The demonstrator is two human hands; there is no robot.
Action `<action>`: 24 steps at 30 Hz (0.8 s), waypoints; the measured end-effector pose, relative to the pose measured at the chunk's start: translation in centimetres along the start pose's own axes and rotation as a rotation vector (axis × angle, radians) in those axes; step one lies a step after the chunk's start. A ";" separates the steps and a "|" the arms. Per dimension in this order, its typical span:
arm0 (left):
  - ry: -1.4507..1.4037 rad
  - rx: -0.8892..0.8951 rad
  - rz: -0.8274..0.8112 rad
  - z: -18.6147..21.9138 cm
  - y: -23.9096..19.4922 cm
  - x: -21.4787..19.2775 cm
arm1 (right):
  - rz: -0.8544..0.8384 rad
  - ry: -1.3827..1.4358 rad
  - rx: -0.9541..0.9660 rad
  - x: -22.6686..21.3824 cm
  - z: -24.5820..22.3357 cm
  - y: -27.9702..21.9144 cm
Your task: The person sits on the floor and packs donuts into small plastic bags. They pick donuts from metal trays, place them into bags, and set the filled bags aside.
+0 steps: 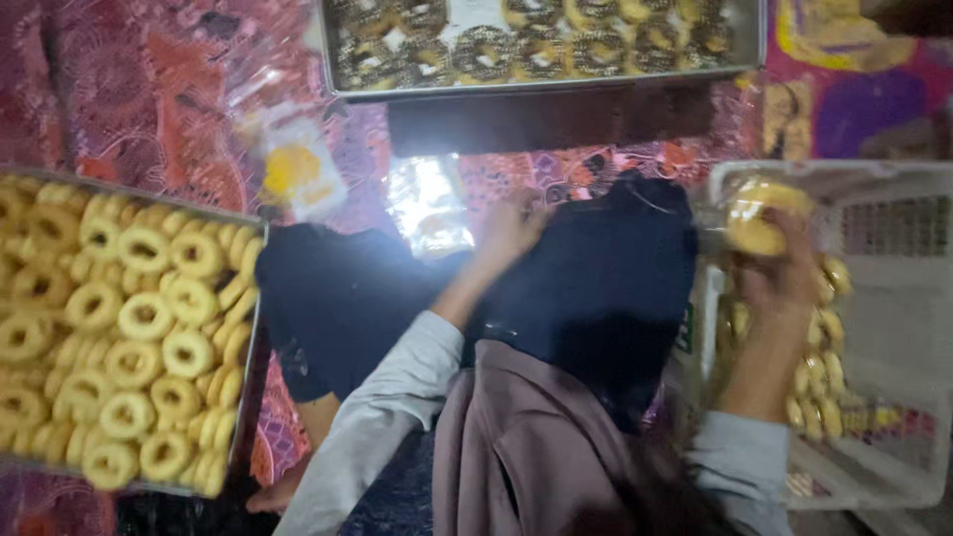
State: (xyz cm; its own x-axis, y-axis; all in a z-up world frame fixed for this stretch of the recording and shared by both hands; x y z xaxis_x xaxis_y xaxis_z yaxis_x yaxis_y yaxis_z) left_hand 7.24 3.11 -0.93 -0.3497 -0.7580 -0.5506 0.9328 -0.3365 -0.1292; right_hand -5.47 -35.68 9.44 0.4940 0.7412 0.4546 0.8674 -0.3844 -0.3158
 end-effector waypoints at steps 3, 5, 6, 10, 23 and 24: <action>0.030 -0.308 0.243 -11.4 -0.8 -7.7 | 0.160 0.074 -0.106 -7.4 -2.4 1.2; 0.215 -0.255 0.315 -15.3 -0.6 -11.4 | 0.216 -0.197 -0.173 -9.5 -1.9 3.2; 0.309 -0.308 0.326 -17.2 -0.6 -12.1 | 0.250 -0.347 -0.200 -9.8 -1.0 4.5; 0.264 -0.223 0.461 -18.6 -1.3 -12.1 | 0.258 -0.945 -0.285 -7.6 2.7 6.8; 0.242 -0.101 0.457 -9.7 -2.2 -12.2 | -0.254 -1.290 -0.183 22.2 11.5 1.9; 0.266 0.081 0.441 -5.6 -3.1 -12.4 | -0.487 -0.953 -0.236 27.4 14.6 1.4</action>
State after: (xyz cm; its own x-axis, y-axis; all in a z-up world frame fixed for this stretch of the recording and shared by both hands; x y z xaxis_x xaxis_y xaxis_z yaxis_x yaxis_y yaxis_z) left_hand 9.14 16.66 1.68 0.1196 -0.6725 -0.7303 0.9729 -0.0673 0.2213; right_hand 8.46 -7.88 9.33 -0.0655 0.9247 -0.3751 0.9970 0.0447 -0.0637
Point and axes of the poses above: each hand's wrist, its own y-axis towards the middle knuckle, its own x-axis out of the palm, z = x × y, the point moved 10 cm from there along y, towards the middle knuckle, and after that the axes turned 5 degrees about -z, right-handed, at the moved point
